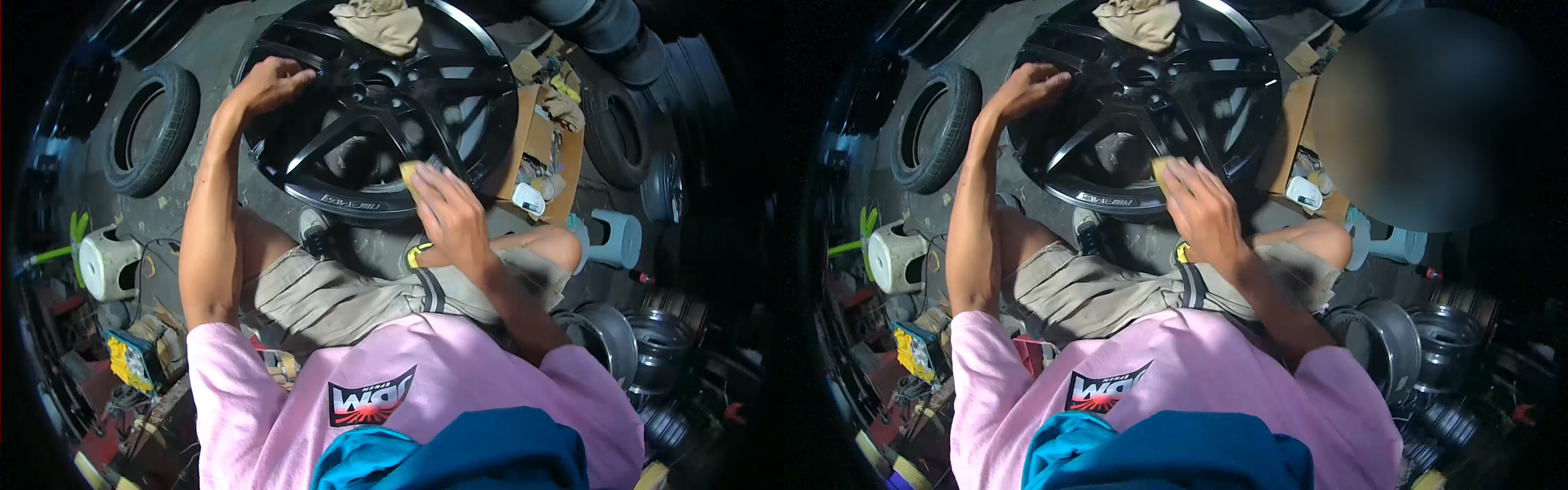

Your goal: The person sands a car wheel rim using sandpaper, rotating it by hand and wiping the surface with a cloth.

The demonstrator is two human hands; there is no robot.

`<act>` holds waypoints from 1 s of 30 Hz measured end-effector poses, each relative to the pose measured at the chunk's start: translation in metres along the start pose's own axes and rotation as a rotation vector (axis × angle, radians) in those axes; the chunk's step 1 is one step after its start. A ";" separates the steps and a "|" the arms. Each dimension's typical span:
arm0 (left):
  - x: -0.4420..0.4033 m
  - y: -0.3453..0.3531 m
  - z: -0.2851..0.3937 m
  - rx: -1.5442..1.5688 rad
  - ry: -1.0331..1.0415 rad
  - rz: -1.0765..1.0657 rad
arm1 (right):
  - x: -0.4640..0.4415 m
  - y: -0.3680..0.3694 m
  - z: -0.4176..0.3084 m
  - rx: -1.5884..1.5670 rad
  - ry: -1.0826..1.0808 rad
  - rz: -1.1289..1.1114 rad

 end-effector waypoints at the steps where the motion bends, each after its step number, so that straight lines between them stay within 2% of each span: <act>1: 0.001 0.007 0.005 -0.093 0.051 0.046 | -0.017 0.007 0.005 0.000 -0.011 0.034; 3: 0.003 0.015 0.014 -0.230 0.084 0.123 | -0.056 0.022 0.015 -0.065 -0.007 0.037; 4: 0.010 0.013 0.034 -0.257 -0.026 0.000 | -0.076 0.029 0.021 -0.067 -0.008 -0.011; 6: 0.013 0.019 0.044 -0.355 -0.135 -0.072 | -0.101 0.040 0.029 -0.040 0.040 -0.110; 7: 0.017 0.024 0.045 -0.374 -0.055 -0.037 | -0.096 0.037 0.028 -0.039 0.039 -0.111; 9: 0.034 0.036 0.047 -0.409 0.035 -0.013 | -0.076 0.022 0.021 0.008 -0.143 -0.049; 12: 0.036 0.046 0.041 -0.500 -0.115 -0.159 | -0.035 -0.009 0.019 0.021 -0.264 -0.109; 16: 0.026 0.044 0.044 -0.483 -0.200 -0.256 | -0.043 -0.017 0.021 -0.046 -0.270 -0.169; 18: 0.024 0.043 0.039 -0.504 -0.210 -0.278 | -0.064 -0.005 0.027 -0.158 -0.055 -0.207; 20: 0.023 0.041 0.031 -0.482 -0.200 -0.274 | -0.058 0.002 0.022 -0.126 0.013 -0.105; 22: 0.027 0.035 0.034 -0.411 -0.188 -0.276 | -0.043 0.009 0.028 -0.162 0.197 -0.095; 28: 0.024 0.030 0.027 -0.296 -0.135 -0.227 | -0.107 0.051 0.025 0.029 0.162 -0.034; 30: 0.031 0.026 0.020 -0.262 -0.138 -0.197 | -0.104 0.050 0.019 0.044 0.133 -0.017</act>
Point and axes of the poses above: each hand's wrist, its own x-axis away from the middle knuckle, its own y-axis out of the palm, z = x × y, the point moved 4 cm from there along -x, towards the middle knuckle, and after that the axes turned 4 degrees about -z, right-handed, at the moved point
